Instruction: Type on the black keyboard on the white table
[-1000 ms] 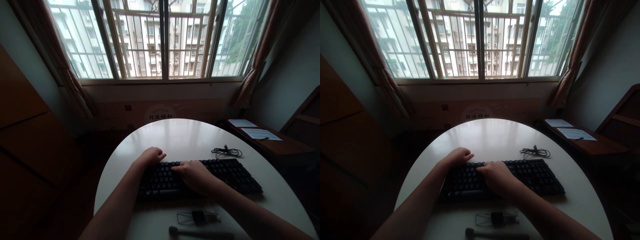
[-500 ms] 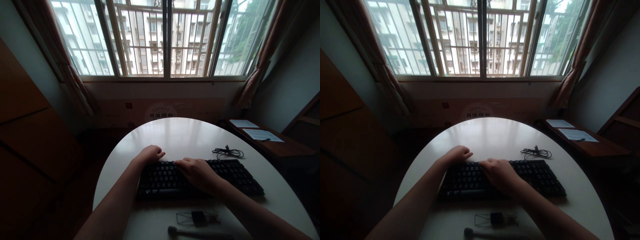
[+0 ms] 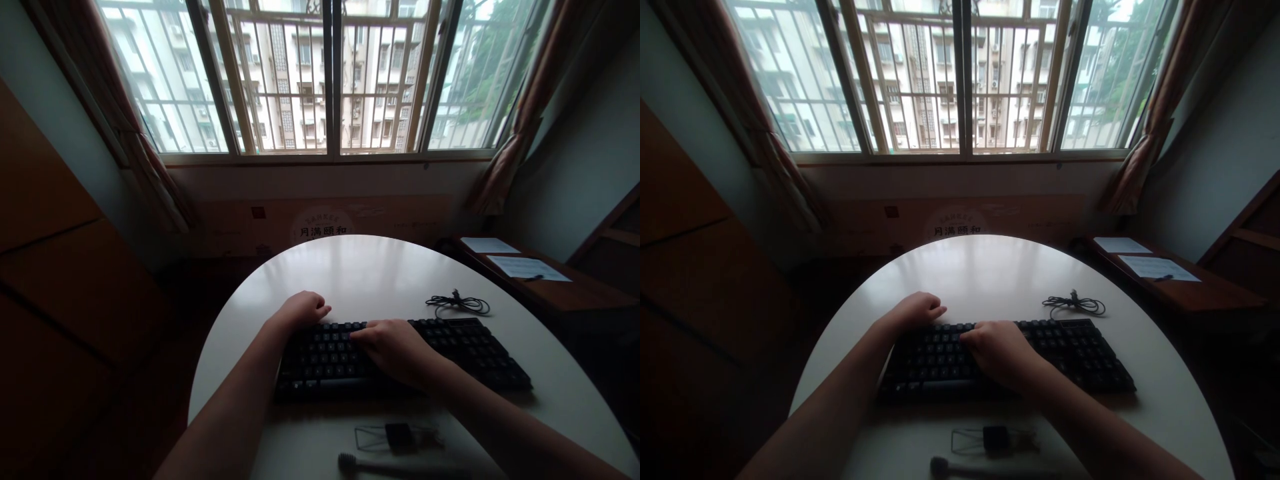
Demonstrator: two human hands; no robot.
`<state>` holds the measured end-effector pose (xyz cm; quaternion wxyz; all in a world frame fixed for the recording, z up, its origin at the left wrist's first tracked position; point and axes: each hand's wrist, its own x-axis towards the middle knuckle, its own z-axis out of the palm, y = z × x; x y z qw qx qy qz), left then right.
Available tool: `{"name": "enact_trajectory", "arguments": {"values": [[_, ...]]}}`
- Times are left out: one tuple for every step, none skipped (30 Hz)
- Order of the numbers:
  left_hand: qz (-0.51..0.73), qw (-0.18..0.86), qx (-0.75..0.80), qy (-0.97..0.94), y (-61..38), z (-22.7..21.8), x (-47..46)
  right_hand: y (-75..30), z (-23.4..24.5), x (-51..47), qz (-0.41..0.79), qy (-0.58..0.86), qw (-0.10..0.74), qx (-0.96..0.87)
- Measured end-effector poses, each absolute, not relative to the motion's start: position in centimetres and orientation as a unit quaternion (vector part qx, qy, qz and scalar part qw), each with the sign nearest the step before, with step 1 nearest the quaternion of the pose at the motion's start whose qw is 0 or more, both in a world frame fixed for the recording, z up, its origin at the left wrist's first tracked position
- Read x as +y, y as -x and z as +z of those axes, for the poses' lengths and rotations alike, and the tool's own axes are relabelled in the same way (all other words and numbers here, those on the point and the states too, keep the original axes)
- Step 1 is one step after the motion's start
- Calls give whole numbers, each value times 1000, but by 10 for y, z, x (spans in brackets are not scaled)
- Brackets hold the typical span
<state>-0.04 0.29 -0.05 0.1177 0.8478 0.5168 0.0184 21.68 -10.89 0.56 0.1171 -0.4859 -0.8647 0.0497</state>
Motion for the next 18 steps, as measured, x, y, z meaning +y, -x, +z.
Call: {"name": "enact_trajectory", "arguments": {"values": [[19,116,515,-849,1,-1,4,-215,6,-109,45,495,114,-860],[21,116,514,-850,1,-2,4,-213,6,-109,42,503,109,-856],[22,115,514,-850,1,-3,5,-211,7,-109,39,508,104,-854],[23,115,515,-849,1,-4,5,-211,8,-110,36,509,99,-854],[23,113,516,-849,1,-4,5,-210,9,-111,33,507,94,-856],[24,112,517,-848,2,-4,5,-210,10,-112,30,504,90,-859],[23,111,518,-848,2,-4,5,-211,12,-113,26,499,86,-862],[23,109,519,-848,2,-3,5,-211,13,-114,23,495,81,-865],[22,109,519,-848,2,-2,5,-212,13,-115,20,493,76,-866],[22,109,518,-848,2,-2,5,-212,14,-116,18,492,71,-867],[21,110,517,-849,2,-2,5,-212,14,-116,18,493,68,-867],[22,111,516,-849,2,-1,4,-212,13,-116,20,493,67,-867],[22,112,516,-849,2,-1,4,-212,13,-116,24,494,69,-867],[23,113,517,-848,2,-1,4,-212,12,-116,28,494,73,-866],[23,115,519,-847,2,-1,4,-212,11,-115,31,494,78,-865],[25,117,521,-845,2,-1,4,-212,11,-115,35,495,83,-865],[25,119,523,-844,2,-1,4,-212,11,-114,37,495,87,-864],[26,120,525,-842,2,-1,3,-212,11,-114,39,496,90,-863]]}}
